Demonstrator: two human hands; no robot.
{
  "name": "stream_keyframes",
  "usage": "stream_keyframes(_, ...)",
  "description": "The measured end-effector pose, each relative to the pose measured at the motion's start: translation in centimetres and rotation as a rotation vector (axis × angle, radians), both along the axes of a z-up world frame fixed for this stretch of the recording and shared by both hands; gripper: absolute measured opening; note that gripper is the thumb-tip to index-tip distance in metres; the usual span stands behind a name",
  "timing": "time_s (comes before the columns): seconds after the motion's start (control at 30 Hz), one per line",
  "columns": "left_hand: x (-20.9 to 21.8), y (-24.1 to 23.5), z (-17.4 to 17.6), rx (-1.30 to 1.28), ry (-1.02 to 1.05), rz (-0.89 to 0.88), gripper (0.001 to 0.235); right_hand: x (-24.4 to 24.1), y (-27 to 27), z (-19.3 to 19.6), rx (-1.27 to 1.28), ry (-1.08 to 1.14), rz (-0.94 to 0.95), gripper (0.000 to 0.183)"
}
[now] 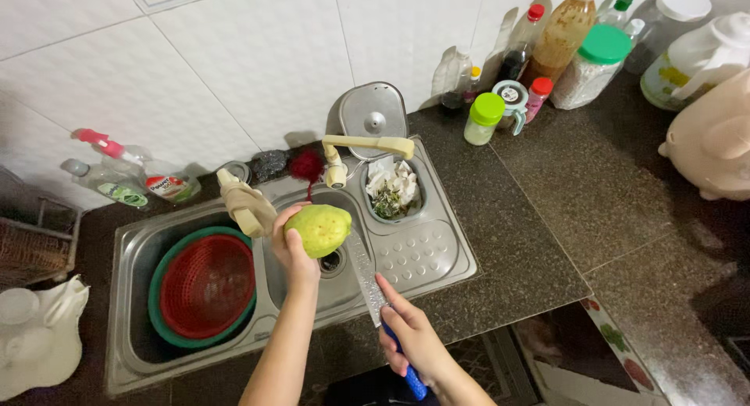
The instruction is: The person retrieves a guava from a plastic bag in the refrigerator, washes it under running water at the kitchen sink, and then uses a knife to peel the fruit's skin.
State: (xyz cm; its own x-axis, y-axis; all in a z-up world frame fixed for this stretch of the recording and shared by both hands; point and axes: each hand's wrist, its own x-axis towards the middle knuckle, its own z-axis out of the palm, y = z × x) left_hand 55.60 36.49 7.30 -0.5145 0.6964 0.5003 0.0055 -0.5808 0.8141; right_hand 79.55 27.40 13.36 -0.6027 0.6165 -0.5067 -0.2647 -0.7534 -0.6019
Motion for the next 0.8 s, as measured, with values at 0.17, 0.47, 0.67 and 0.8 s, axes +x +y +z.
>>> stream_keyframes(0.17, -1.0, -0.2, 1.0, -0.035, 0.171, 0.118, 0.053, -0.2, 0.8, -1.0, -0.114, 0.174, 0.039, 0.062)
stream_keyframes(0.47, -3.9, 1.6, 1.8, 0.013, 0.384, 0.048, 0.049, -0.8, 2.9, -1.9, -0.394, 0.511, 0.049, 0.058)
stream_keyframes(0.67, -2.4, 4.3, -1.3, -0.112, -0.374, -0.184, 0.046, -1.7, 3.2, 0.0, -0.11, 0.103, -0.015, 0.061)
stream_keyframes(0.8, -0.6, 5.0, -2.4, -0.357, -0.731, -0.342, 0.045, -2.1, 2.9, 0.8, 0.116, -0.193, -0.068, 0.061)
